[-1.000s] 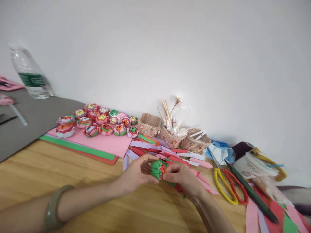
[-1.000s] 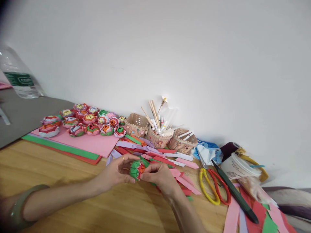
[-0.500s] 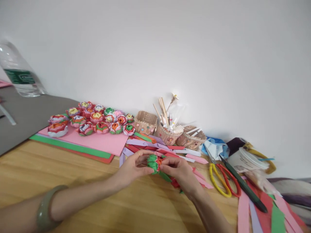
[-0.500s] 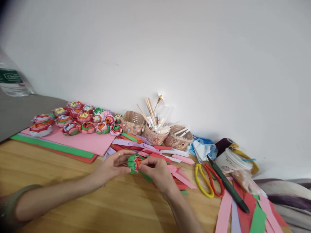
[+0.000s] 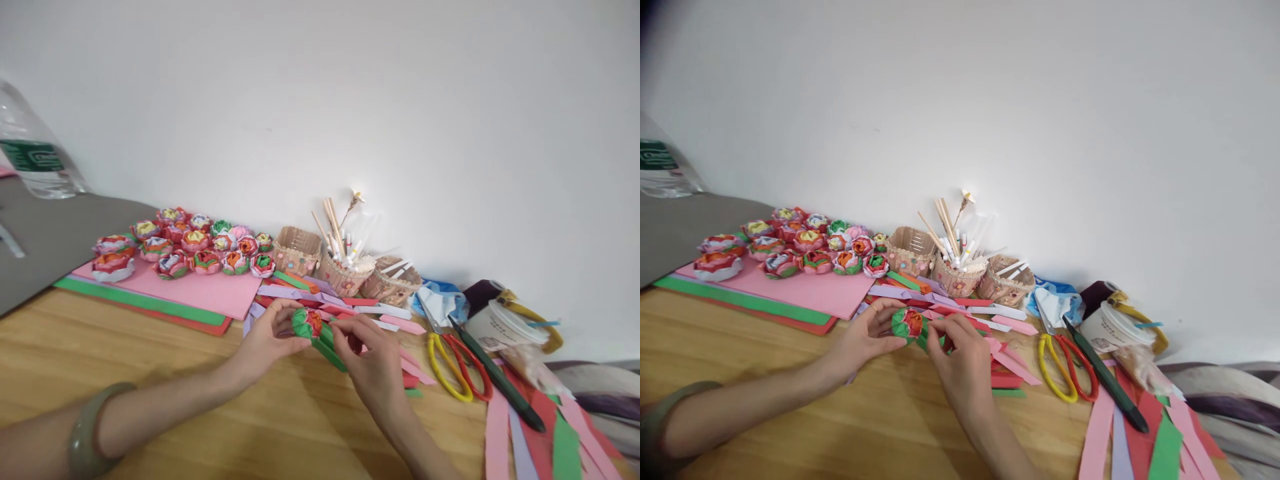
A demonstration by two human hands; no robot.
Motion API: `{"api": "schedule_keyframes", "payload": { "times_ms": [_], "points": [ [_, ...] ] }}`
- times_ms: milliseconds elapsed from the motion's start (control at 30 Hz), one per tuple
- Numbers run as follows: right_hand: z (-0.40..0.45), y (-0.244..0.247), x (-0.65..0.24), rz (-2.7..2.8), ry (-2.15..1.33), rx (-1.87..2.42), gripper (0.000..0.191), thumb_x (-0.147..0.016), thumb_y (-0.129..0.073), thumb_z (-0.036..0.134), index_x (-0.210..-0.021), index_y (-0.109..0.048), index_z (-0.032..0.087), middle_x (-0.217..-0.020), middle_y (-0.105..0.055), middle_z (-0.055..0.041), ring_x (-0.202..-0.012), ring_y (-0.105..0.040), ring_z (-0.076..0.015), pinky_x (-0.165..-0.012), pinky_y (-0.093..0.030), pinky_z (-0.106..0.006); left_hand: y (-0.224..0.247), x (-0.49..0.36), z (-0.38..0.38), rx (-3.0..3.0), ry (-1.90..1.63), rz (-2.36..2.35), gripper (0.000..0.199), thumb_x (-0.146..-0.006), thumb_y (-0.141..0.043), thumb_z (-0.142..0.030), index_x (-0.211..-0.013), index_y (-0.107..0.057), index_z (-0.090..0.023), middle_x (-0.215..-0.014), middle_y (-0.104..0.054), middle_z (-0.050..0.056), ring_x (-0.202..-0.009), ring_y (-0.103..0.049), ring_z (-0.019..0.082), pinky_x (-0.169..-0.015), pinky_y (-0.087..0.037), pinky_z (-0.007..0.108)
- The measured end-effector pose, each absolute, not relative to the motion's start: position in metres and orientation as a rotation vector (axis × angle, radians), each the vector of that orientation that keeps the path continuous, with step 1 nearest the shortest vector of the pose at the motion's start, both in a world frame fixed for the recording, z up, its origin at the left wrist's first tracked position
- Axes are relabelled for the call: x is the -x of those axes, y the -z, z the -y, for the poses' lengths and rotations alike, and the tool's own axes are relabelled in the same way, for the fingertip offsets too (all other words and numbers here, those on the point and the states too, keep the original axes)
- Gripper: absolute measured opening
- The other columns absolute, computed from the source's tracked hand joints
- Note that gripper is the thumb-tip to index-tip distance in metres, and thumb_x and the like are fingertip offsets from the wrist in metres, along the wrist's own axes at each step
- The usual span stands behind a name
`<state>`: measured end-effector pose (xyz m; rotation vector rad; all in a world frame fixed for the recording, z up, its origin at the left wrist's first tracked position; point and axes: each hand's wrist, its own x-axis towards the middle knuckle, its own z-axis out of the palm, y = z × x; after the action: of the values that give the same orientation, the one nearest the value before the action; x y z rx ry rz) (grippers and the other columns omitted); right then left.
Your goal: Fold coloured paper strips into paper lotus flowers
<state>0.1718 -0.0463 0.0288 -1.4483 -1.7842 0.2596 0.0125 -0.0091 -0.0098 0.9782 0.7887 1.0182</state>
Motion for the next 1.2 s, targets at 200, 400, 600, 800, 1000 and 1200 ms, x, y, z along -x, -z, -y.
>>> {"api": "schedule_keyframes", "payload": {
  "times_ms": [200,400,600,800,1000,1200],
  "points": [
    [0.054,-0.021,-0.166,1.998,0.006,1.288,0.028,-0.085,-0.045,0.012,-0.102,-0.066,0.016,-0.08,-0.065,-0.008,-0.064,-0.06,-0.0139,-0.055,-0.048,-0.023,0.011,-0.012,0.007,-0.903,-1.069,-0.774,0.046,-0.053,-0.076,-0.008,-0.089,-0.05,-0.02,-0.1,-0.064,0.003,-0.097,-0.059,0.019,-0.085,-0.044,0.032],
    [0.058,-0.025,-0.166,1.908,-0.034,1.166,0.028,-0.083,-0.048,0.008,-0.104,-0.064,0.018,-0.087,-0.065,-0.0077,-0.076,-0.062,-0.0147,-0.063,-0.049,-0.024,0.007,-0.01,0.01,-0.773,-1.056,-0.663,0.046,-0.058,-0.076,-0.009,-0.097,-0.053,-0.02,-0.1,-0.064,0.002,-0.097,-0.058,0.016,-0.082,-0.045,0.027],
    [0.052,-0.035,-0.17,1.572,-0.533,1.255,0.012,-0.081,-0.054,0.02,-0.082,-0.067,0.02,-0.078,-0.064,-0.0036,-0.068,-0.058,-0.0142,-0.053,-0.044,-0.022,0.001,-0.003,0.013,-0.627,-0.837,-0.448,0.037,-0.073,-0.067,-0.02,-0.109,-0.056,-0.018,-0.1,-0.065,0.008,-0.082,-0.062,0.018,-0.071,-0.049,0.031],
    [0.054,-0.039,-0.166,1.615,-0.728,1.256,0.014,-0.079,-0.056,0.021,-0.077,-0.07,0.019,-0.073,-0.064,-0.0038,-0.065,-0.056,-0.0147,-0.054,-0.042,-0.024,0.001,0.0,0.013,-0.624,-0.739,-0.378,0.032,-0.081,-0.056,-0.032,-0.111,-0.058,-0.02,-0.093,-0.065,0.007,-0.073,-0.059,0.016,-0.06,-0.05,0.027],
    [0.058,-0.043,-0.168,1.539,-0.665,1.224,0.014,-0.078,-0.057,0.022,-0.075,-0.07,0.02,-0.067,-0.061,-0.0027,-0.059,-0.052,-0.0135,-0.05,-0.039,-0.023,0.002,-0.003,0.013,-0.669,-0.664,-0.434,0.046,-0.081,-0.045,-0.057,-0.093,-0.063,-0.017,-0.078,-0.062,0.005,-0.067,-0.056,0.014,-0.057,-0.05,0.025],
    [0.059,-0.044,-0.167,1.442,-0.889,1.199,0.012,-0.076,-0.06,0.024,-0.07,-0.07,0.021,-0.065,-0.058,0.0,-0.058,-0.05,-0.0114,-0.051,-0.037,-0.022,-0.003,-0.006,0.016,-0.672,-0.66,-0.566,0.055,-0.07,-0.048,-0.068,-0.07,-0.059,-0.014,-0.054,-0.054,0.001,-0.052,-0.051,0.012,-0.046,-0.046,0.022]
  ]
}}
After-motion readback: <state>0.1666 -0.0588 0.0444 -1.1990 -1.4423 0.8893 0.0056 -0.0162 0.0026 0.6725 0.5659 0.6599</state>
